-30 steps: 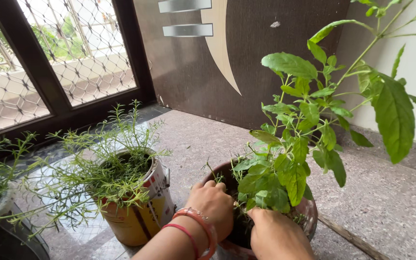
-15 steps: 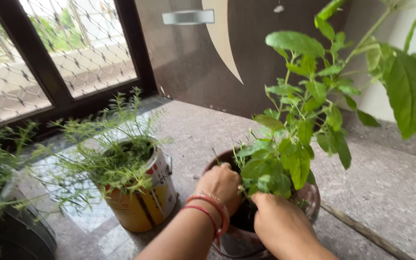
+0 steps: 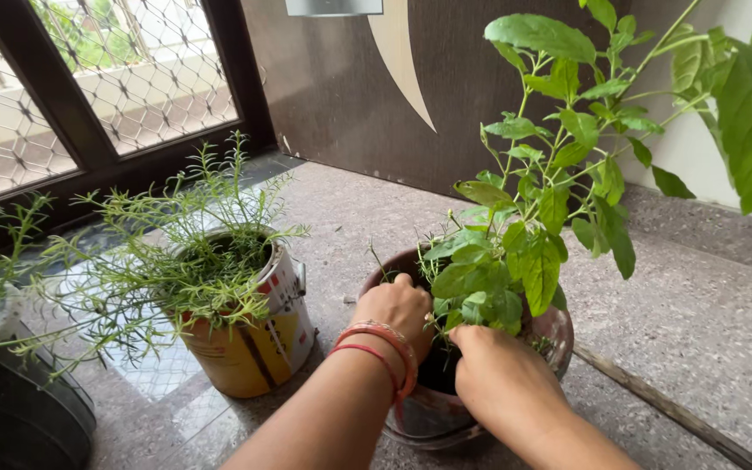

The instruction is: The person clears dry leaves from a potted plant and uses a wooden stake to loosen the soil in the pot.

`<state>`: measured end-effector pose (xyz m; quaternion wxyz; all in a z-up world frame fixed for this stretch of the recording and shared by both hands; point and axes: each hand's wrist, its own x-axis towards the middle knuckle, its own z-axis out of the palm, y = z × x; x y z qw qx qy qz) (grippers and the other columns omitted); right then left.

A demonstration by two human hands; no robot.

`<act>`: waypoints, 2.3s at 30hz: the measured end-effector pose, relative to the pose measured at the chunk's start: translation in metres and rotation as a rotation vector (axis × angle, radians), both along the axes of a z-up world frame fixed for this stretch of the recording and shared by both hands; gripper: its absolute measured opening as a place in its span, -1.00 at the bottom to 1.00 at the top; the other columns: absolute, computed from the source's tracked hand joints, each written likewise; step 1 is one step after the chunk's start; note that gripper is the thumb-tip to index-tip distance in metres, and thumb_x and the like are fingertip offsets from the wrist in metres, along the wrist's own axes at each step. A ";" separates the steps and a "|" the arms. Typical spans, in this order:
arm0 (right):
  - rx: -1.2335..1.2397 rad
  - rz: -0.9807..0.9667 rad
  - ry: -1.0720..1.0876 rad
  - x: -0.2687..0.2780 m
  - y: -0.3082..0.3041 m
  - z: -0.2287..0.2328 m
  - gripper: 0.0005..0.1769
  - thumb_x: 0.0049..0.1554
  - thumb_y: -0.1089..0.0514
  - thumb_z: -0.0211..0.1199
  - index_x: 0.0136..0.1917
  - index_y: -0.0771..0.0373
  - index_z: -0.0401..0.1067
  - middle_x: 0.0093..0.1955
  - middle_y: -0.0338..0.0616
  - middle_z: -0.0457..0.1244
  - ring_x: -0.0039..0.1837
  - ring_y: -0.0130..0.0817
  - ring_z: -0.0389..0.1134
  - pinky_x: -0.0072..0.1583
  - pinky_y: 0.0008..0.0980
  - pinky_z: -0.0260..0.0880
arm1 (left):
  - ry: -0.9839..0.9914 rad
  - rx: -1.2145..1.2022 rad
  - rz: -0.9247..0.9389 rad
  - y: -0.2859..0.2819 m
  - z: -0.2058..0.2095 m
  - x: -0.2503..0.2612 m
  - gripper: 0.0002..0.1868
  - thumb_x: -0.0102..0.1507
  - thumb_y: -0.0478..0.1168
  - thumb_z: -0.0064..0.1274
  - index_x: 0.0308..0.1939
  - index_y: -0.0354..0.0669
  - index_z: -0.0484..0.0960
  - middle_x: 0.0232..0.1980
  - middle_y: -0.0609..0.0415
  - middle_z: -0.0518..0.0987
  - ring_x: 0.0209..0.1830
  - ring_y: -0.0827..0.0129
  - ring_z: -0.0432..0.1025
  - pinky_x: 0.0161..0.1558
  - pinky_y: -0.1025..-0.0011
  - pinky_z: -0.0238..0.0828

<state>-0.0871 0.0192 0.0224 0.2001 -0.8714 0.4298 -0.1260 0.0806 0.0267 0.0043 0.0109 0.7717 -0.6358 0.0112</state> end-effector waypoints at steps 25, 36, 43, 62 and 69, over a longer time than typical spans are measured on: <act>0.077 0.163 -0.016 -0.017 -0.034 -0.007 -0.42 -0.01 0.31 0.01 0.25 0.05 0.54 0.12 0.09 0.41 0.22 -0.08 0.45 0.31 -0.23 0.39 | 0.003 -0.011 0.008 0.010 0.022 -0.008 -0.72 0.17 -0.08 0.17 -0.14 -0.16 0.71 0.03 -0.17 0.58 0.04 0.09 0.54 0.04 0.21 0.50; 0.355 0.072 0.011 -0.074 -0.093 0.037 -0.59 0.09 0.32 0.09 0.10 0.14 0.65 0.06 -0.22 0.48 0.18 -0.36 0.48 0.30 -0.34 0.47 | 0.174 -0.252 0.067 0.018 0.031 -0.011 -0.85 0.08 -0.24 0.18 -0.30 -0.12 0.77 -0.07 -0.04 0.61 -0.03 0.09 0.55 0.05 0.23 0.49; 0.255 0.068 -0.082 -0.096 -0.105 0.046 -0.62 0.07 0.29 0.13 0.04 0.14 0.70 -0.04 -0.19 0.53 0.07 -0.37 0.55 0.19 -0.37 0.58 | 0.160 0.024 -0.040 0.013 0.032 -0.009 -0.82 0.11 -0.24 0.12 -0.26 -0.23 0.70 0.00 -0.01 0.55 0.05 0.06 0.50 0.05 0.19 0.47; 0.189 -0.054 -0.053 -0.072 -0.078 0.042 -0.70 0.04 0.14 0.29 0.06 0.16 0.63 -0.06 -0.14 0.50 0.06 -0.24 0.55 0.16 -0.26 0.49 | 0.381 -0.020 -0.159 -0.005 0.021 -0.012 -0.72 0.14 -0.10 0.17 -0.09 -0.03 0.70 -0.04 -0.03 0.65 -0.02 0.06 0.55 0.02 0.21 0.49; -0.066 -0.002 -0.194 -0.042 -0.056 0.027 -0.48 -0.08 0.13 0.35 0.19 0.19 0.47 0.03 0.09 0.38 0.08 0.14 0.40 0.07 0.01 0.39 | 0.577 -0.201 -0.114 -0.019 0.006 -0.009 -0.68 0.13 -0.09 0.26 -0.04 0.02 0.70 -0.07 -0.02 0.70 -0.05 0.04 0.57 -0.01 0.22 0.50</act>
